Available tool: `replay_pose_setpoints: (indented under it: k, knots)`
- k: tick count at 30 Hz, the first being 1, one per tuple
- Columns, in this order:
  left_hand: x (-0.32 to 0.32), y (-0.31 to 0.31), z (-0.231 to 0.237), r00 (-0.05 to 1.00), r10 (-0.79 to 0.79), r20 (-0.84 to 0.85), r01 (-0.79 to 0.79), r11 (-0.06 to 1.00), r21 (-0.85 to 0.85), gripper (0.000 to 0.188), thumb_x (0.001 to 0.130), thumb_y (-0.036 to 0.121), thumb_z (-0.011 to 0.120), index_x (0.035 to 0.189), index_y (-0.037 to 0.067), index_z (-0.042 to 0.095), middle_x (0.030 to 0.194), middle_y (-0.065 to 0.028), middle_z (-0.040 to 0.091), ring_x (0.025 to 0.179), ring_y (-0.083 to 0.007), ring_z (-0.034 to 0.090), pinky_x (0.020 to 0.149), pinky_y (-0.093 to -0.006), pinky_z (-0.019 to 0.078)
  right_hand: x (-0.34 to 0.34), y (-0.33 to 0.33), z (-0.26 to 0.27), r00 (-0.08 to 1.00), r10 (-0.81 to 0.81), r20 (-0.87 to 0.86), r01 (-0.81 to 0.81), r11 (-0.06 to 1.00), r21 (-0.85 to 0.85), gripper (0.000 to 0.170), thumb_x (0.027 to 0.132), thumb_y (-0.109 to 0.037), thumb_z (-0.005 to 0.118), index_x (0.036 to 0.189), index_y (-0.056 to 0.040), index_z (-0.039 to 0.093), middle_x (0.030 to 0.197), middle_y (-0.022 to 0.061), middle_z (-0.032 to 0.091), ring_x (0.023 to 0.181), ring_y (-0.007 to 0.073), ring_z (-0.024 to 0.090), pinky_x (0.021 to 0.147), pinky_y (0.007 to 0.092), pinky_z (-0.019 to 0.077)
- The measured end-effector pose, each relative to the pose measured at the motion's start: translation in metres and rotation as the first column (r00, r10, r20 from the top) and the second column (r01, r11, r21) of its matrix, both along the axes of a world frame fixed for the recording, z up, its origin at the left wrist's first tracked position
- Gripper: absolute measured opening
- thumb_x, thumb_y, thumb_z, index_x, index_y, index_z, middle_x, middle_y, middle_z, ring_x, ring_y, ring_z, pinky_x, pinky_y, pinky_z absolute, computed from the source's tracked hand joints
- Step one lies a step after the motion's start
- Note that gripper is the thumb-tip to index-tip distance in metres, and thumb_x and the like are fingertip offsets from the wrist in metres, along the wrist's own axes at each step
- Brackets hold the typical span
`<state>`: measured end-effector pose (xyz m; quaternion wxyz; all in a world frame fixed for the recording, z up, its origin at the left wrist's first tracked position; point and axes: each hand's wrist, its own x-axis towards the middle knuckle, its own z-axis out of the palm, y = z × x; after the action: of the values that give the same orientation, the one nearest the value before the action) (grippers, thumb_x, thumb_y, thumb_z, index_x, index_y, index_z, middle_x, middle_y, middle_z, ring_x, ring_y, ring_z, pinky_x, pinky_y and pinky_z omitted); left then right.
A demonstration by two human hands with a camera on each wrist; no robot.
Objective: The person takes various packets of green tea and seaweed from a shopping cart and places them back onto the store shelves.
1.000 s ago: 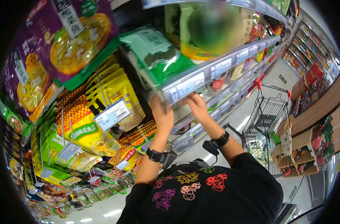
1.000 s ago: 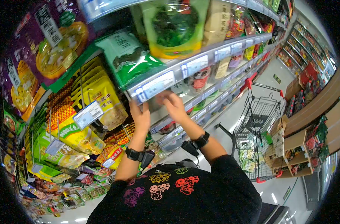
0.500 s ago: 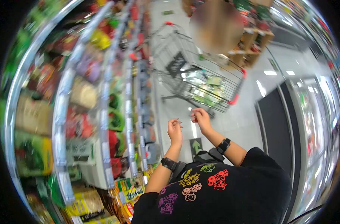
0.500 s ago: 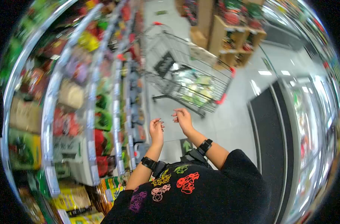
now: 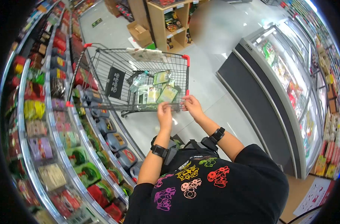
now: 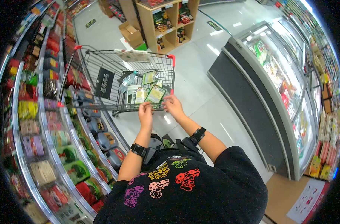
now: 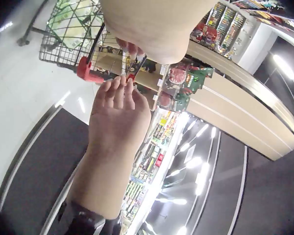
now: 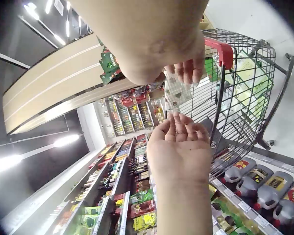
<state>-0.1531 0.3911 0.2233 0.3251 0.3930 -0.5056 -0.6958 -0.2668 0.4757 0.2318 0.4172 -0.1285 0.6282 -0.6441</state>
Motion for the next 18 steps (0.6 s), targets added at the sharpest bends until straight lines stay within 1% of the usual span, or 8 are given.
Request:
replay_pose_setpoints:
  k: [7,9,11,12,13,14,15,18]
  knots:
    - [-0.075,-0.103,-0.052,0.997,-0.030,0.078,0.000,0.934,0.358,0.012,0.082,0.016,0.048,0.090,0.008,0.052,0.079,-0.0022,0.054,0.063,-0.0106,0.050,0.051,-0.0233,0.0394,-0.044,-0.091,-0.057,0.999,0.045,-0.027,-0.040,0.986,0.163,0.025,0.080,-0.016,0.050,0.101,-0.0021,0.049,0.078,0.0050,0.053,0.070,0.0108,0.051,0.060,0.0240,0.0442]
    - [-0.086,-0.144,-0.117,0.973,-0.224,-0.051,0.215,0.810,0.545,0.012,0.081,0.017,0.048,0.071,0.010,0.049,0.059,-0.0014,0.047,0.051,-0.0127,0.044,0.045,-0.0251,0.0340,-0.069,-0.114,-0.113,0.950,0.262,-0.171,-0.160,0.876,0.454,0.029,0.080,-0.022,0.049,0.100,-0.0001,0.050,0.079,0.0077,0.056,0.070,0.0169,0.054,0.061,0.0296,0.0451]
    - [-0.084,-0.176,-0.172,0.942,-0.312,-0.123,0.312,0.680,0.663,0.014,0.081,0.019,0.047,0.071,0.009,0.048,0.056,-0.0019,0.045,0.050,-0.0150,0.043,0.045,-0.0288,0.0353,-0.087,-0.130,-0.150,0.724,0.524,-0.448,-0.251,0.806,0.536,0.035,0.080,-0.031,0.045,0.096,-0.0015,0.055,0.086,0.0166,0.058,0.080,0.0283,0.055,0.071,0.0409,0.0422]
    - [-0.093,-0.187,-0.161,0.911,-0.359,0.204,0.126,0.712,0.691,0.015,0.081,0.020,0.046,0.073,0.008,0.049,0.060,-0.0028,0.047,0.052,-0.0186,0.045,0.047,-0.0302,0.0389,-0.100,-0.134,-0.171,0.524,0.622,-0.581,-0.366,0.781,0.506,0.036,0.079,-0.032,0.044,0.095,-0.0031,0.058,0.091,0.0195,0.059,0.087,0.0317,0.055,0.077,0.0438,0.0402]
    - [-0.085,-0.207,-0.198,0.924,-0.345,0.162,0.092,0.614,0.784,0.016,0.082,0.021,0.044,0.075,0.008,0.050,0.062,-0.0056,0.047,0.052,-0.0228,0.045,0.048,-0.0312,0.0394,-0.104,-0.158,-0.194,0.783,0.602,-0.157,-0.302,0.588,0.750,0.038,0.078,-0.034,0.044,0.092,-0.0031,0.060,0.094,0.0168,0.059,0.091,0.0321,0.055,0.080,0.0437,0.0400]
    - [-0.077,-0.227,-0.234,0.937,-0.324,0.132,0.053,0.504,0.862,0.018,0.084,0.022,0.042,0.078,0.007,0.050,0.065,-0.0085,0.048,0.051,-0.0270,0.045,0.049,-0.0322,0.0399,-0.103,-0.169,-0.188,0.839,0.495,-0.226,-0.142,0.601,0.787,0.039,0.076,-0.035,0.044,0.086,-0.0024,0.062,0.091,0.0155,0.060,0.088,0.0312,0.056,0.078,0.0443,0.0408]
    - [-0.078,-0.240,-0.238,0.903,-0.391,0.179,0.037,0.484,0.874,0.022,0.086,0.025,0.039,0.079,0.005,0.046,0.064,-0.0099,0.045,0.051,-0.0262,0.042,0.047,-0.0309,0.0372,-0.116,-0.175,-0.177,0.834,0.536,-0.130,-0.252,0.580,0.775,0.036,0.075,-0.032,0.045,0.084,-0.0013,0.061,0.087,0.0183,0.060,0.085,0.0312,0.057,0.073,0.0450,0.0422]
    - [-0.095,-0.270,-0.252,0.611,-0.469,0.638,-0.098,0.755,0.649,0.023,0.083,0.015,0.047,0.102,0.001,0.048,0.078,-0.0117,0.049,0.057,-0.0210,0.046,0.046,-0.0348,0.0387,-0.147,-0.190,-0.164,0.873,0.479,0.085,-0.337,0.469,0.816,0.034,0.074,-0.030,0.047,0.087,-0.0004,0.059,0.084,0.0206,0.060,0.083,0.0323,0.058,0.071,0.0434,0.0438]
